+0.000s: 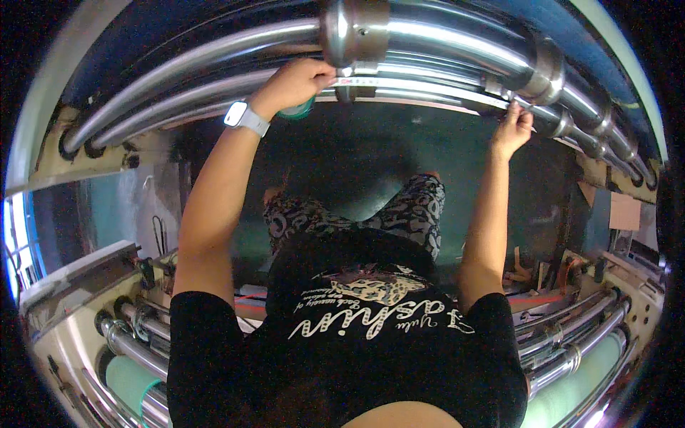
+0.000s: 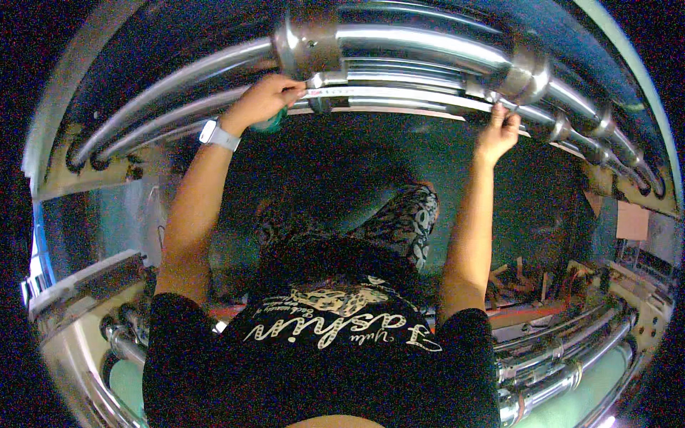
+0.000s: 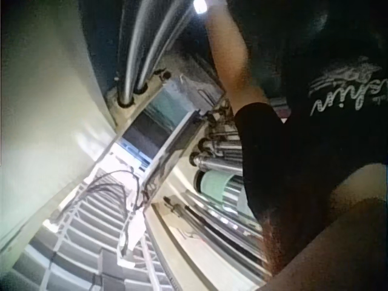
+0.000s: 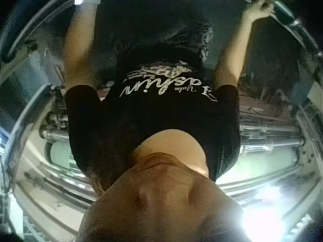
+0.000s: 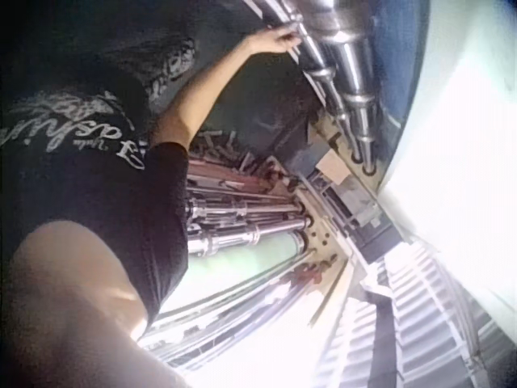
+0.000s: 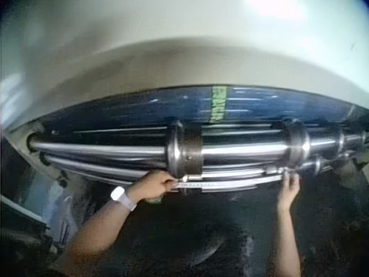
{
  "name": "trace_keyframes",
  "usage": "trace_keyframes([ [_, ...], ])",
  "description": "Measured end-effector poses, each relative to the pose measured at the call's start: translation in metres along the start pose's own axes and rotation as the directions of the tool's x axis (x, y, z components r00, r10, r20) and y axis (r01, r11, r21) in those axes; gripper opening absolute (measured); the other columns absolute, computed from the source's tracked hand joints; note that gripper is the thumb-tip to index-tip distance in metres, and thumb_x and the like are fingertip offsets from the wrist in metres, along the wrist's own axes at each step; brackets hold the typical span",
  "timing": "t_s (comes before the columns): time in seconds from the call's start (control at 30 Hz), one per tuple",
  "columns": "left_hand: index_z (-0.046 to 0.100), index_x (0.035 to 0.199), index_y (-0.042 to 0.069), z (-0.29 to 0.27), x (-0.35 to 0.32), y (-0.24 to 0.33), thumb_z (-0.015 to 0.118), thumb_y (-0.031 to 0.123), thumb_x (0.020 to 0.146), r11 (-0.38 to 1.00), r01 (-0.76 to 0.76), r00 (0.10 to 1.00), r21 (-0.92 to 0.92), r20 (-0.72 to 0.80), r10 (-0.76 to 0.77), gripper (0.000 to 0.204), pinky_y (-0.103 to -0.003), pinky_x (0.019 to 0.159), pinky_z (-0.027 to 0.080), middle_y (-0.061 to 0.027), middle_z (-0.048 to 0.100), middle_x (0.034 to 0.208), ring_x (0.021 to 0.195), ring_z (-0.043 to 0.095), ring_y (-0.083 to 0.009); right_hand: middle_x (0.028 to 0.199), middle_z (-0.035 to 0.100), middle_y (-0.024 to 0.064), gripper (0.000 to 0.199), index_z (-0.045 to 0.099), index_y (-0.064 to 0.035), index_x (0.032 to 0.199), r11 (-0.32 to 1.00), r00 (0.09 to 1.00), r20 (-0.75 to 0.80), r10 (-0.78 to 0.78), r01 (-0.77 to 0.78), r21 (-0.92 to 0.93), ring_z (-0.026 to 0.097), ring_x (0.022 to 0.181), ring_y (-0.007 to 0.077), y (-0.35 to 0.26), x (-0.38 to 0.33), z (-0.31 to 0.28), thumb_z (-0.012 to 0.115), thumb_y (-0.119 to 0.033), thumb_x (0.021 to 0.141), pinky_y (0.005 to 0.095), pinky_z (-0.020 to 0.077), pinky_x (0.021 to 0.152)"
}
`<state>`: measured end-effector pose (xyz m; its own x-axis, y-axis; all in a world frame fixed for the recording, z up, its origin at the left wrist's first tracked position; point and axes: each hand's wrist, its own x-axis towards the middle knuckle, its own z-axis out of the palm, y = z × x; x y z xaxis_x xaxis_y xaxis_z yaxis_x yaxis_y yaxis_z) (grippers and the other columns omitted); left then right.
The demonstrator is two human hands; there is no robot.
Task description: The person uses a tape measure to measure the length of several horizontal metal pipes mounted on a wall. They extend the tape measure along the pipes, hold it in place, and appear to read the measurements. The person moves between different sections of the pipe assembly to perform the measurements.
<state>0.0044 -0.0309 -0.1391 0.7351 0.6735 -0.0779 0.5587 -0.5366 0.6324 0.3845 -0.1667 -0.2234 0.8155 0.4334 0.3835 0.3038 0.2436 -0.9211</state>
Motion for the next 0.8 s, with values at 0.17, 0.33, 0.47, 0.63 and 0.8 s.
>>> trace_keyframes([
  [0.17, 0.059, 0.085, 0.002, -0.003, 0.000, 0.009, 0.052, 0.022, 0.080, 1.000, 0.000, 1.000, -0.011, 0.021, 0.001, 0.022, -0.029, 0.053, 0.040, -0.0074, 0.054, 0.059, 0.055, 0.051, -0.0157, 0.071, 0.054, 0.0001, 0.012, 0.054, -0.0019, 0.075, 1.000, 0.997, -0.073, -0.024, 0.025, 0.007, 0.045, 0.064, 0.0076, -0.023, -0.006, 0.013, 0.058, -0.012, 0.079, 0.0220, 0.0376, 0.060],
  [0.33, 0.058, 0.078, 0.002, 0.001, 0.002, 0.000, 0.053, 0.023, 0.079, 0.998, -0.010, 0.999, 0.066, -0.040, 0.013, 0.021, -0.030, 0.051, 0.038, -0.0084, 0.051, 0.056, 0.053, 0.049, -0.0166, 0.073, 0.055, 0.0012, 0.010, 0.054, -0.0027, 0.076, 0.988, 1.000, -0.015, 0.004, -0.002, 0.154, 0.047, 0.066, 0.0080, -0.006, 0.000, 0.006, 0.060, -0.011, 0.078, 0.0218, 0.0394, 0.063],
  [0.47, 0.057, 0.074, 0.002, 0.002, 0.002, -0.004, 0.052, 0.023, 0.080, 0.998, -0.046, 0.998, 0.039, -0.041, 0.047, 0.022, -0.031, 0.051, 0.038, -0.0090, 0.051, 0.056, 0.053, 0.049, -0.0167, 0.074, 0.056, 0.0017, 0.010, 0.054, -0.0027, 0.077, 0.981, 1.000, -0.006, 0.023, -0.022, 0.194, 0.048, 0.066, 0.0084, -0.011, -0.002, 0.010, 0.060, -0.011, 0.078, 0.0224, 0.0396, 0.065],
  [0.63, 0.056, 0.074, 0.002, -0.001, 0.006, -0.004, 0.051, 0.023, 0.081, 0.998, -0.064, 0.998, 0.014, 0.015, 0.064, 0.023, -0.030, 0.050, 0.038, -0.0072, 0.050, 0.054, 0.051, 0.048, -0.0158, 0.075, 0.056, 0.0012, 0.010, 0.055, -0.0029, 0.078, 0.991, 1.000, 0.004, 0.020, -0.020, 0.134, 0.048, 0.067, 0.0085, -0.008, 0.002, 0.006, 0.059, -0.011, 0.078, 0.0227, 0.0394, 0.065],
  [0.8, 0.055, 0.072, 0.003, -0.002, 0.003, -0.004, 0.050, 0.023, 0.082, 0.999, -0.020, 0.999, -0.030, 0.037, 0.021, 0.023, -0.028, 0.048, 0.037, -0.0032, 0.048, 0.052, 0.050, 0.046, -0.0122, 0.080, 0.056, 0.0034, 0.009, 0.053, -0.0032, 0.082, 0.993, 0.998, 0.053, -0.034, 0.027, 0.111, 0.052, 0.071, 0.0105, 0.000, 0.004, 0.006, 0.055, -0.012, 0.081, 0.0252, 0.0439, 0.064],
])
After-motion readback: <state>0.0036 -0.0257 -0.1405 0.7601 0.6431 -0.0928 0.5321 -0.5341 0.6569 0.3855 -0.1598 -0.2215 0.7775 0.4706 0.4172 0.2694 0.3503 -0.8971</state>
